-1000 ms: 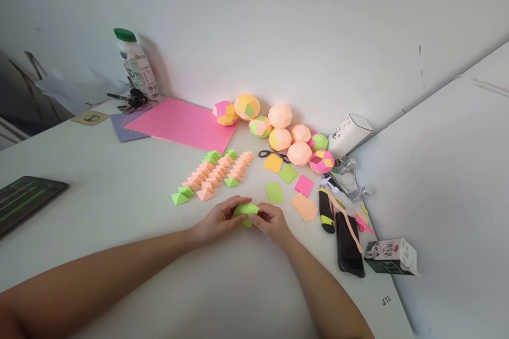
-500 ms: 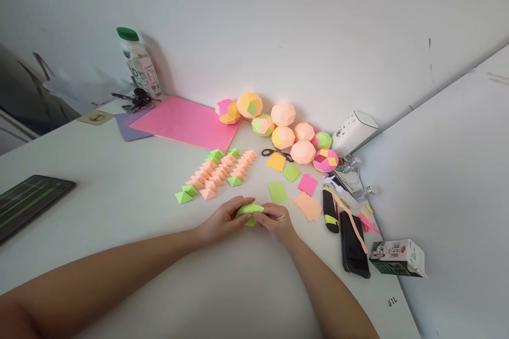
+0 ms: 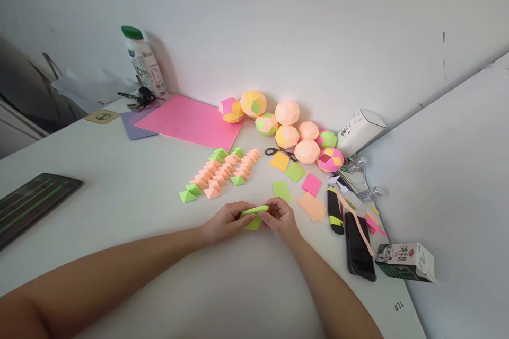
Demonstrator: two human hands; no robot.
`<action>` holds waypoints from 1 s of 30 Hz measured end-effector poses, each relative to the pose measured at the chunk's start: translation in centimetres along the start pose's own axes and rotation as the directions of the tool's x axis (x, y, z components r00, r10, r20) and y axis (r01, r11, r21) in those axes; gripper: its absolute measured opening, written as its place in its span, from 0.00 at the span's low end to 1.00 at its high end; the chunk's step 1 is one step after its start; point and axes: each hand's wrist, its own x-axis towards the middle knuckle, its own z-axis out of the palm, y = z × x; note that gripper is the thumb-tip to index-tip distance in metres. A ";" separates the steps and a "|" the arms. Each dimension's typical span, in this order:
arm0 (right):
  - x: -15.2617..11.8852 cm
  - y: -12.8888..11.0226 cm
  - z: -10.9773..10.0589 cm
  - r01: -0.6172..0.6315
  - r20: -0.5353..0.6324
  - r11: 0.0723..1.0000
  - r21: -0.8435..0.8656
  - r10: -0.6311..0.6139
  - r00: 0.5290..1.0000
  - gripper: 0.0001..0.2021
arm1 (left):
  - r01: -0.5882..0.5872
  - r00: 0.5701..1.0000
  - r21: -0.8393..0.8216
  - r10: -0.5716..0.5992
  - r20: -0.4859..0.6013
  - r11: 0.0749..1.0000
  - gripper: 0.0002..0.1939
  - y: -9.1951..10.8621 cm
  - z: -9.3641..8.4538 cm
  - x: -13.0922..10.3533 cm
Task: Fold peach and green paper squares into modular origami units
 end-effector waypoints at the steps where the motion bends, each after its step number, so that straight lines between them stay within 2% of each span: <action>1: 0.0 0.0 0.0 -0.001 -0.003 1.000 0.004 0.001 1.000 0.14 | 0.010 1.000 0.010 -0.010 0.019 1.000 0.14 -0.1 0.0 0.0; 7: 0.1 0.0 -0.1 0.036 0.047 0.999 0.009 -0.036 0.998 0.11 | 0.041 0.999 0.059 -0.043 0.020 0.997 0.14 -0.5 0.1 -0.1; 12: 0.2 0.0 -0.1 0.044 0.059 0.998 0.052 -0.047 0.997 0.09 | 0.075 0.997 0.015 -0.075 0.007 0.997 0.14 -0.5 0.2 -0.2; 19: 0.2 -0.1 -0.1 0.006 0.050 0.999 0.035 -0.008 0.999 0.10 | 0.077 0.995 0.017 -0.078 0.064 0.997 0.17 -0.3 0.1 -0.2; 30: 0.3 -0.1 -0.1 0.060 0.075 0.994 0.088 -0.067 0.995 0.06 | 0.098 0.989 0.059 -0.103 0.104 0.993 0.18 -0.4 -0.1 -0.2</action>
